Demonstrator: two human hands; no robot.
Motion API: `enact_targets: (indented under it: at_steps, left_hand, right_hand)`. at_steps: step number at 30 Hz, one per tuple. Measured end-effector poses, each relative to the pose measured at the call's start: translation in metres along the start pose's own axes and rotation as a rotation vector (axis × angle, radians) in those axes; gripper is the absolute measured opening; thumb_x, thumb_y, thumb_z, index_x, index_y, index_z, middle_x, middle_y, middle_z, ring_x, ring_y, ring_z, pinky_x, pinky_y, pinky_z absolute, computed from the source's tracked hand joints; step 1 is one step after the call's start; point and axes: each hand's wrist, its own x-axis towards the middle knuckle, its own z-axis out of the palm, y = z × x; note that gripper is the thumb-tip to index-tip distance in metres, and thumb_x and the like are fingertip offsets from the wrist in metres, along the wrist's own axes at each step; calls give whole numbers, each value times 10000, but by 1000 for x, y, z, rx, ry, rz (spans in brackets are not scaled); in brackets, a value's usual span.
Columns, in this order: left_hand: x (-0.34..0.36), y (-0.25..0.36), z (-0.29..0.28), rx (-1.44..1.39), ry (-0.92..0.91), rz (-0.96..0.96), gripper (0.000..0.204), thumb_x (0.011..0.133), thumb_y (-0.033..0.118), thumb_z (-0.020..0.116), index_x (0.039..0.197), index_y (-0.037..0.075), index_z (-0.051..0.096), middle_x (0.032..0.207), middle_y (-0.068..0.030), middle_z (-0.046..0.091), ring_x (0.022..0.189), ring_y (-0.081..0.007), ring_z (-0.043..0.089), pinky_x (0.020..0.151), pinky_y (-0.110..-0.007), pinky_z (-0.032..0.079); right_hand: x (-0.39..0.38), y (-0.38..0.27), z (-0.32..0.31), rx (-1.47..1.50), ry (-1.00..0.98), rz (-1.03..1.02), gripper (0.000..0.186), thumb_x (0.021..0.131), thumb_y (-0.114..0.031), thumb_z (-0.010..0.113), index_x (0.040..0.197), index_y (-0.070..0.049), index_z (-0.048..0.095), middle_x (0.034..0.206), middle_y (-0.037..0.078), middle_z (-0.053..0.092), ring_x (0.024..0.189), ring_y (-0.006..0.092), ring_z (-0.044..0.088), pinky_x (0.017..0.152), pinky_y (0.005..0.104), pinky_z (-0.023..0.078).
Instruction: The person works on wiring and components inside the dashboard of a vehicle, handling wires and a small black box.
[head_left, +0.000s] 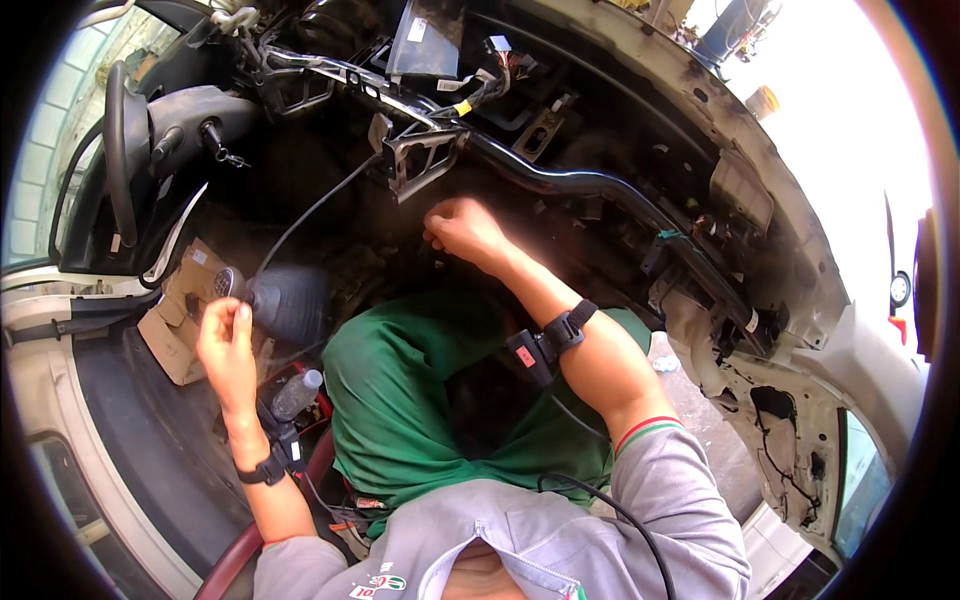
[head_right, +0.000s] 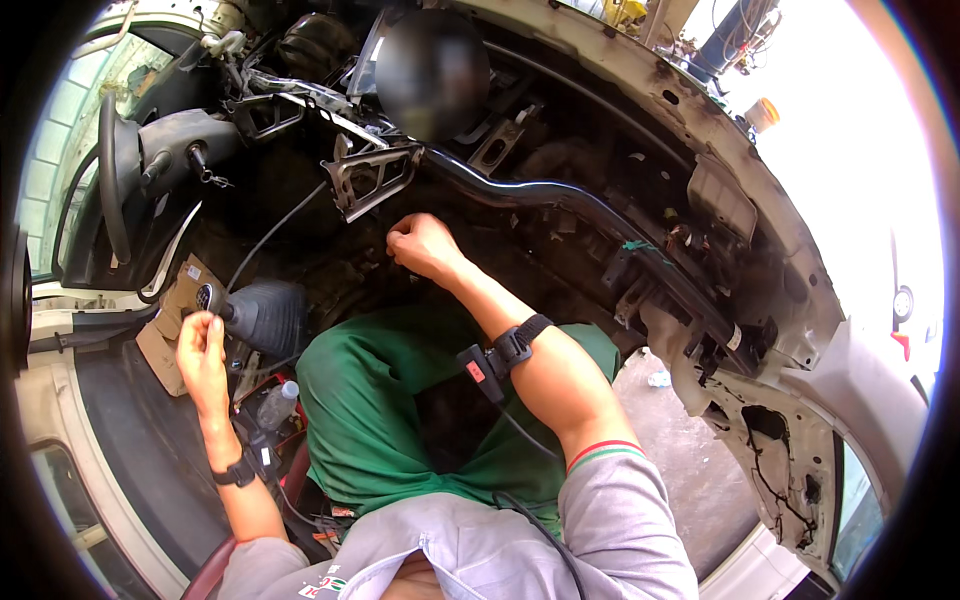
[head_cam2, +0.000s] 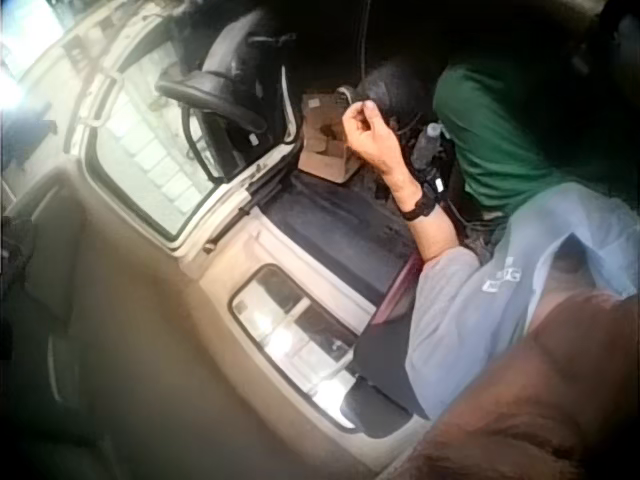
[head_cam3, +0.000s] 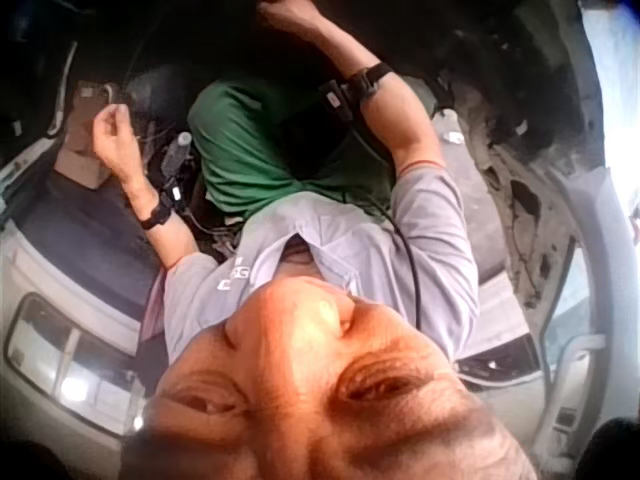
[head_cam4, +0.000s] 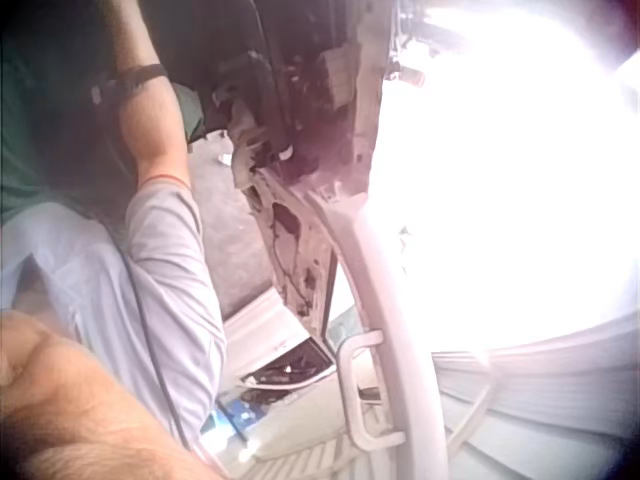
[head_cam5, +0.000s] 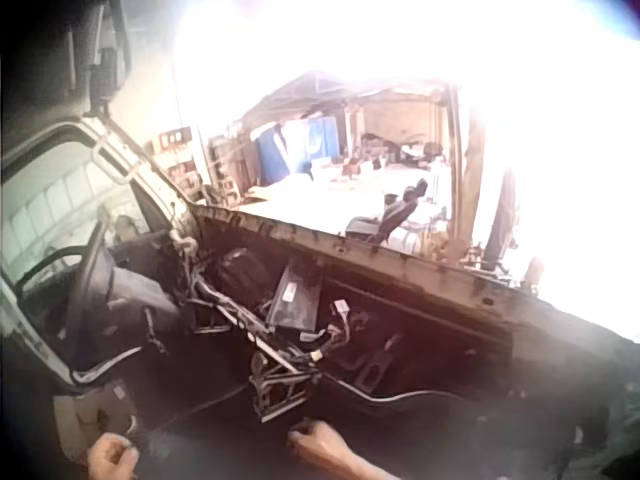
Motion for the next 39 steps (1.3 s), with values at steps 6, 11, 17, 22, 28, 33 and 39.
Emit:
enact_targets:
  at_steps: [6, 11, 17, 22, 28, 33, 39]
  left_hand:
    - [-62, -14, -32, 152, -45, -61, 134, 967, 74, 631, 1053, -28, 620, 963, -56, 652, 896, -127, 596, 816, -286, 490]
    - [-101, -27, -45, 245, -161, -153, 118, 962, 74, 632, 1026, -25, 623, 885, -37, 646, 814, -105, 586, 757, -268, 489]
    - [-108, -27, -35, 132, -80, -29, 159, 999, 93, 616, 1119, -9, 630, 992, -11, 649, 856, -74, 573, 770, -228, 477]
    - [-86, 12, -9, -55, -51, -30, 183, 1001, 85, 610, 1143, -25, 643, 1051, -42, 676, 938, -108, 615, 856, -258, 508]
    - [-59, 40, 52, -153, -191, 77, 188, 996, 41, 592, 1162, -25, 652, 1057, -50, 680, 922, -118, 642, 765, -248, 526]
    - [-14, 46, 99, 246, -425, 278, 321, 1021, 163, 569, 1249, -60, 604, 1159, -165, 672, 1003, -203, 668, 870, -331, 533]
    - [26, 65, 81, 605, -722, 28, 600, 982, 417, 618, 1299, -89, 559, 1094, -182, 699, 978, -253, 665, 907, -350, 502]
  right_hand:
    - [-8, -5, -6, -2, 22, -14, 308, 873, -197, 568, 1019, 35, 707, 878, 85, 727, 753, 159, 673, 677, 294, 546]
    - [-8, -4, -7, 2, 85, -66, 268, 797, -193, 574, 841, 12, 741, 743, 123, 721, 670, 211, 704, 666, 339, 557]
    - [1, 9, -10, 51, 131, -92, 250, 750, -189, 593, 792, 6, 744, 708, 152, 711, 662, 262, 702, 667, 373, 553]
    - [5, 15, -12, 52, 136, -113, 271, 726, -182, 590, 835, 6, 753, 787, 210, 717, 809, 339, 714, 760, 401, 552]
    - [6, 14, -14, 46, 164, -128, 271, 729, -184, 593, 845, 2, 753, 845, 245, 710, 855, 371, 706, 792, 415, 553]
    - [1, 2, -17, -34, 133, -90, 282, 746, -193, 581, 848, 5, 755, 798, 225, 713, 787, 352, 714, 757, 408, 561]
    - [-10, -13, -18, 56, 101, -133, 292, 771, -182, 572, 865, 37, 740, 765, 181, 723, 735, 301, 716, 738, 386, 558]
